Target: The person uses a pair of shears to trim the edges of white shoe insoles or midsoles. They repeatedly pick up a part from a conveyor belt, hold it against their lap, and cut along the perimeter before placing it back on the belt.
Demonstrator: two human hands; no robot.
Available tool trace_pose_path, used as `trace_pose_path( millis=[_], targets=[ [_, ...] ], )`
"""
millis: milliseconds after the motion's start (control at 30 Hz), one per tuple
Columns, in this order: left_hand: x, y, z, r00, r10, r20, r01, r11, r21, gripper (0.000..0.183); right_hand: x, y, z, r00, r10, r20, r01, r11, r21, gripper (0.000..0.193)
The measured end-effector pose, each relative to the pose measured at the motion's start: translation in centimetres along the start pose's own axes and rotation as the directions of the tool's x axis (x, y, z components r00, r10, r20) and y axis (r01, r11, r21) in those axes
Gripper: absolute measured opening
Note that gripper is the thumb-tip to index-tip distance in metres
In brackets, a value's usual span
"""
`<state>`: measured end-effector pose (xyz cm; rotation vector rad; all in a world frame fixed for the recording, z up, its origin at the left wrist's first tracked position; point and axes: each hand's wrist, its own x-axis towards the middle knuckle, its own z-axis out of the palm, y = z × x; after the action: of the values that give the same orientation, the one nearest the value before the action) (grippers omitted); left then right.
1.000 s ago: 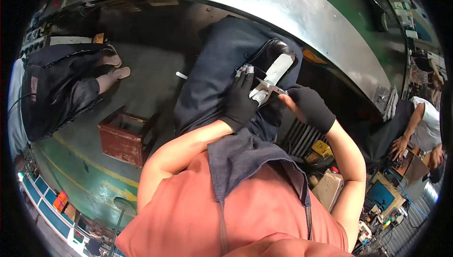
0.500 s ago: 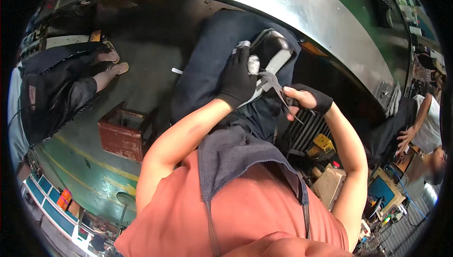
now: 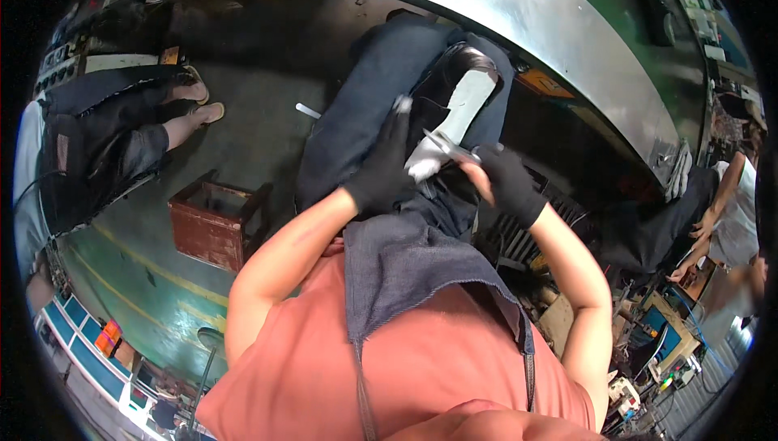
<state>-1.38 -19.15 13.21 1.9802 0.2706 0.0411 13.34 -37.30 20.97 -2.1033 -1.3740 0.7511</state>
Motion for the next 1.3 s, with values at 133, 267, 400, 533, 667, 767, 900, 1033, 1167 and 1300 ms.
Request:
trace_pose_path(
  millis=[133, 267, 400, 533, 667, 767, 900, 1033, 1167, 1300],
  targets=[
    [-4.5, -1.1, 0.8, 0.959, -0.267, 0.092, 0.279, 0.85, -0.446, 0.089, -5.2, 0.1, 4.9, 0.9, 0.399, 0.175, -0.429, 0.882, 0.195, 0.032],
    [-2.3, -4.0, 2.7, 0.976, -0.216, -0.04, 0.18, 0.891, -0.417, 0.047, -7.9, -0.3, 6.6, 0.847, 0.479, 0.232, -0.529, 0.801, 0.28, 0.036],
    [-0.5, -1.4, 3.0, 0.966, -0.158, -0.207, 0.094, 0.952, -0.291, 0.056, -8.2, -0.1, 5.2, 0.83, 0.491, 0.267, -0.554, 0.783, 0.283, 0.037],
    [0.0, 0.0, 1.8, 0.963, -0.263, -0.065, 0.238, 0.936, -0.26, 0.072, -6.7, -2.3, 1.0, 0.881, 0.41, 0.235, -0.45, 0.88, 0.151, 0.033],
    [-1.0, -0.5, 1.4, 0.991, -0.136, -0.004, 0.131, 0.961, -0.243, 0.095, -2.4, -8.3, -2.8, 0.974, 0.153, 0.168, -0.168, 0.982, 0.082, 0.03],
    [-1.5, -0.5, 1.3, 0.981, -0.175, 0.082, 0.193, 0.916, -0.352, 0.108, -2.1, -4.8, -0.3, 0.997, -0.013, 0.071, 0.012, 1.0, 0.013, 0.029],
    [-2.5, -0.9, 1.9, 0.983, 0.017, -0.183, -0.024, 0.999, -0.035, 0.101, -2.7, -5.3, -0.5, 0.96, 0.265, 0.092, -0.25, 0.957, -0.148, 0.035],
    [-2.9, -1.4, 2.0, 0.985, -0.167, -0.05, 0.161, 0.981, -0.112, 0.106, -2.7, -5.3, 1.5, 0.991, 0.133, 0.008, -0.132, 0.991, -0.032, 0.034],
    [-2.8, -2.8, 2.1, 0.959, -0.268, 0.088, 0.282, 0.931, -0.23, 0.107, -2.6, -5.9, 1.9, 0.987, 0.156, 0.03, -0.153, 0.983, -0.102, 0.035],
    [-2.9, -1.9, 1.0, 0.994, -0.112, 0.0, 0.111, 0.984, -0.14, 0.106, -2.2, -4.4, 3.5, 0.989, 0.147, -0.007, -0.147, 0.987, -0.063, 0.032]
  ],
)
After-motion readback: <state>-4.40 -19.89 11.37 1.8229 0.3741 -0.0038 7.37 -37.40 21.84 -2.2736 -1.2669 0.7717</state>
